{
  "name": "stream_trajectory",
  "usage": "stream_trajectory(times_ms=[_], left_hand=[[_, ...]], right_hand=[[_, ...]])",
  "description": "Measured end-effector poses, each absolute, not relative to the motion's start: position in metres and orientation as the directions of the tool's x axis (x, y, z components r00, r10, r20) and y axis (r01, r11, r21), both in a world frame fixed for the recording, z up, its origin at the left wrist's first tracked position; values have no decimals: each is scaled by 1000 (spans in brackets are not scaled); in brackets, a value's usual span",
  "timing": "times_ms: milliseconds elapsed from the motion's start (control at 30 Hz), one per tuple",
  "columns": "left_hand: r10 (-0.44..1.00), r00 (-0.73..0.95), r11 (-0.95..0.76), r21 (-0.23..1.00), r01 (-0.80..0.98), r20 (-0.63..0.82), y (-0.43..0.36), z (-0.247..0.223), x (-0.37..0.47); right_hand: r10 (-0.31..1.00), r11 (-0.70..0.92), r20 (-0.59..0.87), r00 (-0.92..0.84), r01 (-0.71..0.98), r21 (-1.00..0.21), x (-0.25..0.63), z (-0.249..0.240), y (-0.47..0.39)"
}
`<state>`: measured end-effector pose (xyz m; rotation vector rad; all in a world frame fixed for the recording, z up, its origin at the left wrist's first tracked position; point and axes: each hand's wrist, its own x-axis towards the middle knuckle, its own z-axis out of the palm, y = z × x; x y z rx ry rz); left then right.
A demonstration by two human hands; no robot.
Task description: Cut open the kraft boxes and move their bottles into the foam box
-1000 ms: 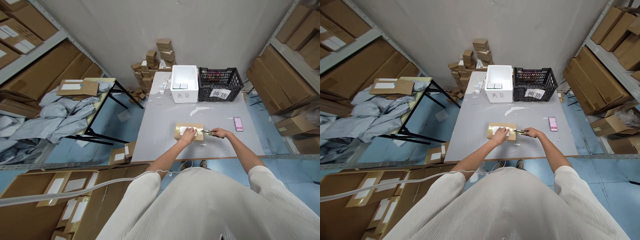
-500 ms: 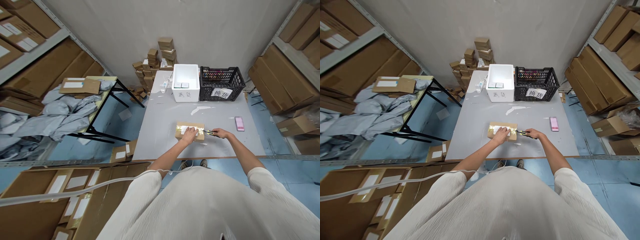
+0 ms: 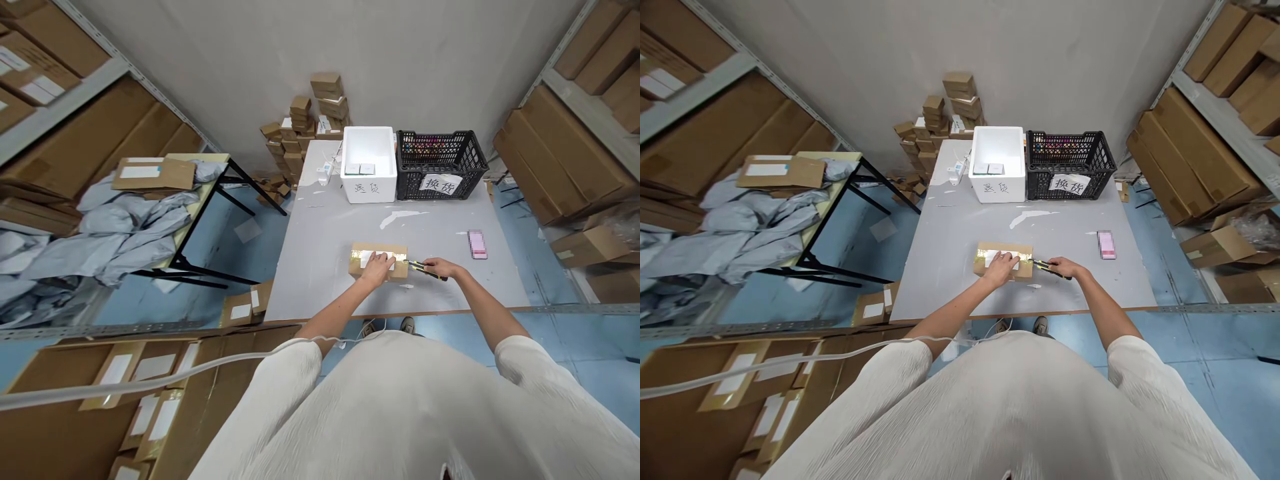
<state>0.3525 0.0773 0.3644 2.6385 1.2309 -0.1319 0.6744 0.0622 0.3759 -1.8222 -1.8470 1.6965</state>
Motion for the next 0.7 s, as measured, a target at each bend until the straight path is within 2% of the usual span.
stream_trajectory(times_ms=[67,200,300,367,433,533,633,700], left_hand=[[744,642,-618,178,766,-182,78,366,352],[757,628,-575,273,771,-178,82,372,351],[820,557,-492,333,804,-132,88,377,353],[856,505,-445,339,829,-111,93,379,355],[865,492,-437,332,836,-102,96,378,357],[853,515,-468,318,824,-79,98,375,359],[844,531,-486,309,817,-76,101,373,359],[838,536,-487,307,818,-100,104,373,360]], right_hand=[[717,-298,-620,-319,663,-686,676,378,58],[815,-343,-533,-226,553,-760,681,385,52],[836,-408,-526,-157,462,-787,681,391,50],[840,-402,-521,-154,468,-787,678,395,48],[862,-336,-481,-159,531,-778,673,399,44],[902,-153,-376,-211,659,-737,666,404,38],[917,41,-282,-283,769,-637,660,405,32],[918,100,-265,-295,819,-564,658,405,30]])
